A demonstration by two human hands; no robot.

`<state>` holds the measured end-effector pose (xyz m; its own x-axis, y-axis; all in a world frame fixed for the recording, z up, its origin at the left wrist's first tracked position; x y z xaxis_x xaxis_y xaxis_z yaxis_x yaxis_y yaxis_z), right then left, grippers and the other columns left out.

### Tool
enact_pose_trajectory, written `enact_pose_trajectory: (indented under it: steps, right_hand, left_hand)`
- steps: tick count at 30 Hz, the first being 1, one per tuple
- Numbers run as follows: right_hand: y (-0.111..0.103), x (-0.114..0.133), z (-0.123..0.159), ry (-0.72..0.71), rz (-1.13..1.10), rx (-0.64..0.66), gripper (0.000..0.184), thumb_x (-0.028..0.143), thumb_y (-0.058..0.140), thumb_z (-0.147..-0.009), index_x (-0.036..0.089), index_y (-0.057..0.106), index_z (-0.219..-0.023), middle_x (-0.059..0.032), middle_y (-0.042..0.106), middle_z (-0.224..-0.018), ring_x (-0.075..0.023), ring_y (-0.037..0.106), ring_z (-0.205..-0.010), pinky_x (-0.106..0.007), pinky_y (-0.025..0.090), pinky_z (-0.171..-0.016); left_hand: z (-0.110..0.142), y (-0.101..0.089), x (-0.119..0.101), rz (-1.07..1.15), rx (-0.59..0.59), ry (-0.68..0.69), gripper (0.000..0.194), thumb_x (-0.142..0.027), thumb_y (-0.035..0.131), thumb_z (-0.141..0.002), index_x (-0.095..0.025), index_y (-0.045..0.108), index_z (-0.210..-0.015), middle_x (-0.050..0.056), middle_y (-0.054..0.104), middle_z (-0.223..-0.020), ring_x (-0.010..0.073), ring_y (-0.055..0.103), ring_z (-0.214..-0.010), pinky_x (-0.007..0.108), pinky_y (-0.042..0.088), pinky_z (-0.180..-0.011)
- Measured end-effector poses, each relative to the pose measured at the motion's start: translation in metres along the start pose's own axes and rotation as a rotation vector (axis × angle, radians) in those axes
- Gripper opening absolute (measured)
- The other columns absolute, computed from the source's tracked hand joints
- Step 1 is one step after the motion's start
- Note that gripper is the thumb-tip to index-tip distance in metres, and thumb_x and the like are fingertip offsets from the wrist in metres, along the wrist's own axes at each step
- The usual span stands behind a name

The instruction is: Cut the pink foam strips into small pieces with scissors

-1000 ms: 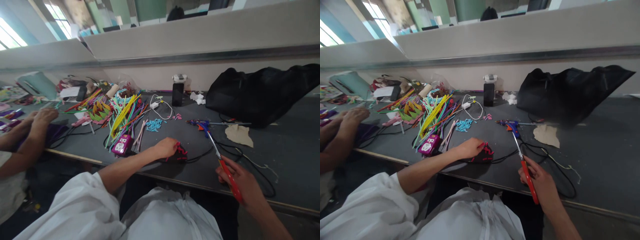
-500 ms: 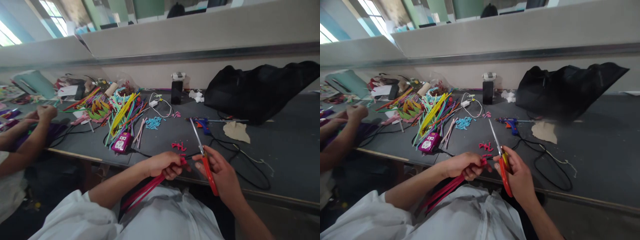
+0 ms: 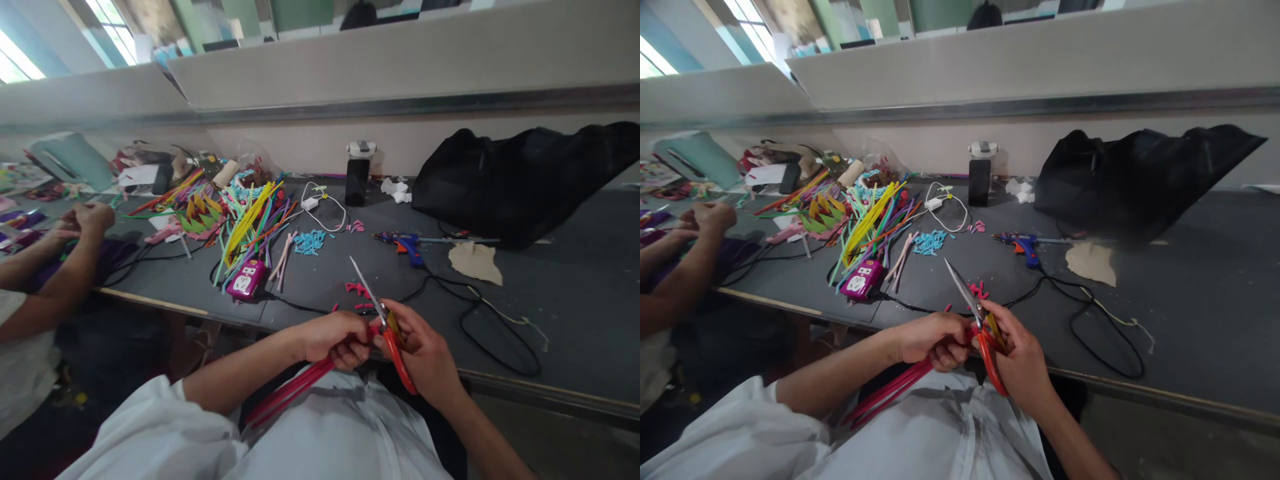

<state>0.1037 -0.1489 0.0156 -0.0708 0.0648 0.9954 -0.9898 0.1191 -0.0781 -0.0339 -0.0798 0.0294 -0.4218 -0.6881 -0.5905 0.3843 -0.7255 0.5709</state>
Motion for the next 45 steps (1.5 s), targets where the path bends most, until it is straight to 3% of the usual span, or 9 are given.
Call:
enact_pose_trajectory:
  steps: [3, 8, 15, 27, 30, 33, 36, 40, 45]
  right_hand:
    - [0.0, -0.002, 0.001, 0.014, -0.042, -0.016, 0.052, 0.026, 0.071, -0.077, 0.024, 0.053, -0.126, -0.0056, 0.068, -0.109, -0.0133, 0.067, -0.081, -0.025, 0.054, -0.075]
    - [-0.001, -0.007, 0.002, 0.021, -0.082, -0.027, 0.056, 0.03, 0.077, -0.072, 0.025, 0.054, -0.123, -0.0042, 0.069, -0.105, -0.006, 0.056, -0.051, -0.021, 0.05, -0.051]
    - [0.001, 0.001, 0.0, 0.057, -0.102, -0.035, 0.059, 0.034, 0.076, -0.074, 0.023, 0.05, -0.126, -0.0072, 0.069, -0.106, -0.006, 0.055, -0.045, -0.021, 0.045, -0.04]
    - [0.001, 0.0, -0.004, 0.062, -0.126, -0.013, 0.052, 0.028, 0.075, -0.074, 0.025, 0.051, -0.12, 0.0011, 0.065, -0.092, -0.005, 0.052, -0.048, -0.02, 0.046, -0.043]
    - [-0.002, 0.002, -0.005, 0.051, -0.114, -0.014, 0.049, 0.03, 0.074, -0.075, 0.025, 0.051, -0.118, 0.0024, 0.064, -0.086, -0.0063, 0.053, -0.05, -0.02, 0.047, -0.044]
    - [-0.005, 0.005, -0.006, 0.047, -0.077, -0.033, 0.049, 0.032, 0.073, -0.075, 0.024, 0.051, -0.118, 0.0026, 0.064, -0.084, -0.0065, 0.054, -0.05, -0.02, 0.048, -0.044]
    - [-0.005, 0.008, -0.007, 0.066, -0.052, -0.049, 0.05, 0.034, 0.073, -0.075, 0.024, 0.051, -0.119, 0.0027, 0.065, -0.084, -0.0062, 0.053, -0.047, -0.021, 0.047, -0.042]
    - [-0.007, 0.007, -0.006, 0.121, -0.09, -0.132, 0.057, 0.036, 0.076, -0.071, 0.023, 0.051, -0.12, 0.0015, 0.067, -0.084, -0.0063, 0.052, -0.041, -0.021, 0.045, -0.038]
    - [-0.019, -0.009, 0.009, 0.24, -0.079, -0.149, 0.063, 0.044, 0.073, -0.074, 0.022, 0.049, -0.128, 0.0047, 0.065, -0.062, -0.0075, 0.047, -0.035, -0.019, 0.039, -0.033]
  left_hand:
    - [0.0, 0.0, 0.001, 0.025, 0.042, 0.005, 0.016, -0.022, 0.048, -0.062, -0.021, 0.043, -0.078, -0.009, 0.016, -0.055, 0.007, 0.006, -0.042, 0.018, 0.008, -0.035]
    - [0.002, 0.0, -0.001, 0.036, 0.063, 0.01, 0.015, -0.023, 0.046, -0.064, -0.021, 0.047, -0.079, -0.009, 0.015, -0.054, 0.0077, 0.005, -0.043, 0.018, 0.008, -0.034]
    - [0.001, 0.001, -0.001, -0.03, -0.046, 0.018, 0.015, -0.021, 0.045, -0.066, -0.023, 0.042, -0.08, -0.01, 0.018, -0.05, 0.0072, 0.005, -0.04, 0.018, 0.008, -0.034]
    - [0.002, 0.002, -0.001, 0.106, 0.055, 0.008, 0.008, -0.024, 0.05, -0.073, -0.02, 0.046, -0.078, -0.009, 0.019, -0.055, 0.0059, 0.01, -0.041, 0.02, 0.009, -0.037]
    - [0.006, 0.0, -0.003, 0.078, 0.014, 0.083, 0.014, -0.03, 0.059, -0.079, -0.019, 0.052, -0.083, -0.008, 0.032, -0.056, 0.0051, 0.022, -0.041, 0.019, 0.016, -0.039]
    - [0.012, -0.005, 0.0, -0.009, -0.054, 0.101, 0.033, -0.046, 0.066, -0.079, -0.015, 0.06, -0.087, -0.004, 0.045, -0.06, 0.0058, 0.034, -0.042, 0.021, 0.023, -0.04]
    - [0.017, -0.009, 0.004, -0.066, -0.094, 0.089, 0.043, -0.053, 0.067, -0.076, -0.012, 0.064, -0.087, -0.006, 0.04, -0.057, 0.0042, 0.029, -0.04, 0.021, 0.018, -0.038]
    - [0.02, -0.012, 0.002, -0.015, -0.187, 0.215, 0.037, -0.049, 0.07, -0.076, -0.012, 0.062, -0.078, -0.01, 0.027, -0.052, 0.0026, 0.017, -0.04, 0.021, 0.008, -0.039]
    - [0.024, -0.021, 0.001, 0.047, -0.269, 0.343, 0.031, -0.043, 0.067, -0.08, -0.013, 0.059, -0.078, -0.009, 0.032, -0.056, 0.0021, 0.019, -0.042, 0.02, 0.01, -0.039]
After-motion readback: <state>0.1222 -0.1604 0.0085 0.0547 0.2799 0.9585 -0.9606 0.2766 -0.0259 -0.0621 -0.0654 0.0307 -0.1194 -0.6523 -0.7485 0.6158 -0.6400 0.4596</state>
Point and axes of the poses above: each hand's wrist, its own z-axis away from the middle knuckle, its own y-axis out of the palm, x = y × z, the point moved 3 cm from there along -z, towards the middle knuckle
